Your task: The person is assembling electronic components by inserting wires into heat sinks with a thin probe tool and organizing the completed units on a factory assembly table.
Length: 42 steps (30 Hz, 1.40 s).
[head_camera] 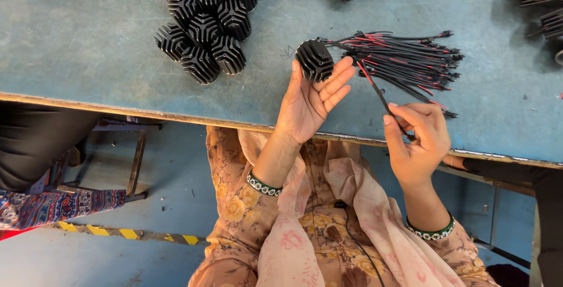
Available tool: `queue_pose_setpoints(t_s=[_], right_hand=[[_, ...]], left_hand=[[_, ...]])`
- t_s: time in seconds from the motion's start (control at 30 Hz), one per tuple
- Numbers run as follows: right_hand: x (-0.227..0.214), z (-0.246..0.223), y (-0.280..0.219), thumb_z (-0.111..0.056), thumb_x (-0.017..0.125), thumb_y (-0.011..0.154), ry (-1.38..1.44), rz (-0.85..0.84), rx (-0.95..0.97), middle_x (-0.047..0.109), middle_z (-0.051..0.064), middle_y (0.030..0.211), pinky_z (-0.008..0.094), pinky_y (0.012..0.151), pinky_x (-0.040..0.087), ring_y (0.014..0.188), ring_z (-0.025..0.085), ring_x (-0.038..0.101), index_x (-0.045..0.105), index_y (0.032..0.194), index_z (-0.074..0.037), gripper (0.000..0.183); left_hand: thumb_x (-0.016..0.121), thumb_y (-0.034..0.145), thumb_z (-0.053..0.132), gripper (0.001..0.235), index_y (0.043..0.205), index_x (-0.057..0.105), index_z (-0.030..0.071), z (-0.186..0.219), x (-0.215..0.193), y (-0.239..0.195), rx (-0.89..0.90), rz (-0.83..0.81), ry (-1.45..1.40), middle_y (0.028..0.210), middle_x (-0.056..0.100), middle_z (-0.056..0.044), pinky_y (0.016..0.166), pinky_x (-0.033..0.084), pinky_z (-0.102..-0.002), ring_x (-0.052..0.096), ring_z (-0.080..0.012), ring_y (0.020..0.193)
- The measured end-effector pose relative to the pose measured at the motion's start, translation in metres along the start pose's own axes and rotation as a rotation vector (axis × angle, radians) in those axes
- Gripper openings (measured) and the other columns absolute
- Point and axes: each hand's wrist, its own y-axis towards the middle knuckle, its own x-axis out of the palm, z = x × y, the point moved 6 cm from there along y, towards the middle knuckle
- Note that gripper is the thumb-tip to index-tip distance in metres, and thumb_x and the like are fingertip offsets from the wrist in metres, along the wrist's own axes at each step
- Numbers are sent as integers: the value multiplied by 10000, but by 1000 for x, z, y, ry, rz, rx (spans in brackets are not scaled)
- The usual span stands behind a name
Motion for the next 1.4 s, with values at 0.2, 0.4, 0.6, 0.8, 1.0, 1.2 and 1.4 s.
queue_pose_setpoints(t_s=[0.2, 0.4, 0.6, 0.8, 1.0, 1.2, 1.4], right_hand=[[1, 3, -2, 56, 793, 971, 6, -11, 33, 616, 87, 1087, 207, 656, 434, 749, 91, 555, 722, 1190, -10, 239], [6, 13, -1, 51, 739, 1008, 152, -20, 138, 605, 95, 1124, 195, 646, 456, 758, 80, 607, 701, 1194, 30, 191], [12, 21, -6, 64, 719, 1007, 251, -31, 197, 590, 89, 1160, 195, 634, 483, 751, 72, 619, 693, 1185, 37, 183], [21, 3, -12, 84, 718, 961, 241, -83, 170, 586, 94, 1098, 201, 591, 475, 719, 87, 629, 699, 1150, 41, 195], [25, -7, -10, 84, 719, 953, 243, -104, 143, 595, 100, 1094, 198, 577, 483, 703, 82, 611, 700, 1153, 22, 211], [27, -14, -8, 74, 743, 950, 122, -93, 89, 610, 93, 1050, 209, 584, 459, 693, 81, 615, 719, 1149, -7, 216], [28, -17, -5, 52, 794, 943, -24, -57, -40, 623, 74, 1048, 216, 628, 463, 738, 97, 573, 740, 1164, -32, 242]], left_hand=[[436, 1125, 467, 647, 1542, 403, -27, 1, 5, -2, -22, -49, -71, 1614, 423, -280, 1182, 487, -438, 474, -384, 1471], [626, 1046, 338, 628, 1592, 378, 149, 2, -4, -7, 88, -71, -22, 1487, 540, -107, 1045, 574, -414, 555, -370, 1385], [590, 1129, 464, 659, 1638, 368, 109, -4, -25, -9, 127, -21, 134, 1321, 609, -125, 949, 571, -406, 593, -368, 1267], [431, 1090, 575, 719, 1527, 408, 4, 2, -13, -2, 162, 12, -18, 1448, 575, -160, 1133, 526, -451, 519, -372, 1421], [371, 1108, 557, 691, 1536, 408, 16, 7, 0, -2, 181, 30, -28, 1573, 452, -213, 1177, 476, -432, 437, -387, 1478], [334, 1107, 561, 683, 1543, 380, 37, 7, 7, -3, 162, 9, -67, 1609, 391, -250, 1198, 455, -431, 403, -391, 1497], [328, 1110, 573, 709, 1563, 358, 29, 6, 5, -3, 152, 35, -1, 1613, 403, -234, 1205, 448, -421, 414, -363, 1501]])
